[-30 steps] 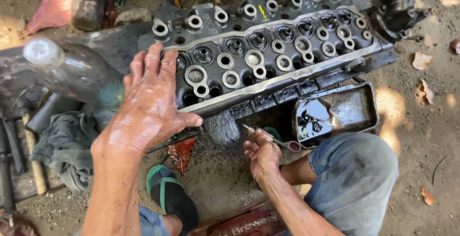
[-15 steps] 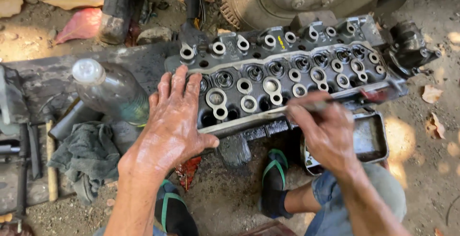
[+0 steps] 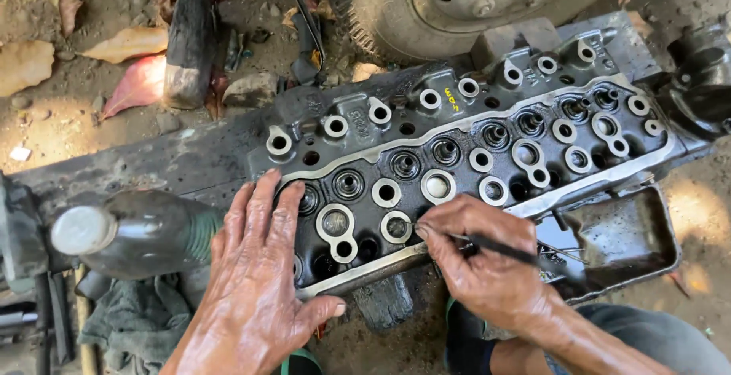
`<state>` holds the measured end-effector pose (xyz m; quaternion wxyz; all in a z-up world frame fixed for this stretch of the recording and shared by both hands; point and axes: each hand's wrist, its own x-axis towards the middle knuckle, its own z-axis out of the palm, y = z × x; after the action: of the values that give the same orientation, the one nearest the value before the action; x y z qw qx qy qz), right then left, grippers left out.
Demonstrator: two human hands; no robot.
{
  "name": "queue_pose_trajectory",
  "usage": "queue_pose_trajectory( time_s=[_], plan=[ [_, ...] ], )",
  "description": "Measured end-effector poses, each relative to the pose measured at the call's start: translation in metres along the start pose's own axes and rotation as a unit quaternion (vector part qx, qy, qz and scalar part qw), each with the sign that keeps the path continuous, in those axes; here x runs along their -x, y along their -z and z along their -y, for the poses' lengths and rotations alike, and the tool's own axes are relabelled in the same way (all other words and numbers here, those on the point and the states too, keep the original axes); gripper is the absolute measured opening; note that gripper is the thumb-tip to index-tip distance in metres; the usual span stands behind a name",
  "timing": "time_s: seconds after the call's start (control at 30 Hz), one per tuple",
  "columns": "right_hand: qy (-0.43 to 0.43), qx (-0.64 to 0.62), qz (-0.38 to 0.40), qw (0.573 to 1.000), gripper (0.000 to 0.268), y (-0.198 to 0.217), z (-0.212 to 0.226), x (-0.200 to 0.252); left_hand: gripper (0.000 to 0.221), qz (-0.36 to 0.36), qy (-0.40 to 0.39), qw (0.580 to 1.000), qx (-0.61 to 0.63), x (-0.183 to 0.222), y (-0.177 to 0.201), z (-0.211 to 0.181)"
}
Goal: Cleaning and inspecting a cylinder head assembly from a vehicle engine.
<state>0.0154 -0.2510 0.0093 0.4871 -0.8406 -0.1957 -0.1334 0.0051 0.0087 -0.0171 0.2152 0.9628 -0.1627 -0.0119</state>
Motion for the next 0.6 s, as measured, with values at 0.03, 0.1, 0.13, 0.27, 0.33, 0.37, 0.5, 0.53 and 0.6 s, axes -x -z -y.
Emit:
queue_pose_trajectory(
  time_s=[0.03, 0.1, 0.13, 0.27, 0.33, 0.37, 0.5, 0.53, 0.6],
  plan=[
    [0.015, -0.018, -0.032, 0.999, 0.011, -0.003, 0.001, 0.007, 0.144, 0.005, 0.009, 1.000, -0.010, 0.002, -0.003, 0.000],
    [0.020, 0.007, -0.031, 0.999, 0.013, -0.008, 0.001, 0.006, 0.144, 0.014, 0.020, 1.000, -0.015, 0.000, -0.003, -0.001],
    [0.031, 0.033, -0.030, 0.999, 0.014, -0.010, 0.003, 0.005, 0.145, 0.018, 0.031, 0.999, -0.021, -0.001, -0.002, -0.002],
    [0.076, 0.191, 0.099, 0.974, 0.014, 0.012, -0.018, -0.013, 0.146, 0.013, 0.023, 0.999, -0.037, 0.000, -0.003, -0.002],
    [-0.145, -0.040, 0.151, 0.977, 0.005, 0.024, -0.005, -0.030, 0.145, 0.029, 0.028, 0.999, -0.037, 0.001, -0.002, 0.001],
    [-0.146, -0.040, 0.149, 0.977, 0.005, 0.023, -0.005, -0.029, 0.145, 0.030, 0.026, 0.999, -0.037, 0.001, -0.004, 0.002],
    [-0.092, -0.019, 0.091, 0.991, 0.002, 0.015, -0.002, -0.024, 0.143, 0.012, 0.014, 0.999, -0.033, 0.001, -0.005, 0.004],
    [-0.054, -0.004, 0.105, 0.993, 0.003, 0.013, -0.001, -0.022, 0.141, 0.004, 0.012, 1.000, -0.024, 0.000, -0.004, 0.002],
    [-0.068, -0.022, 0.109, 0.992, 0.004, 0.015, -0.002, -0.025, 0.141, 0.002, 0.005, 1.000, -0.025, 0.001, -0.005, 0.004]
  ],
)
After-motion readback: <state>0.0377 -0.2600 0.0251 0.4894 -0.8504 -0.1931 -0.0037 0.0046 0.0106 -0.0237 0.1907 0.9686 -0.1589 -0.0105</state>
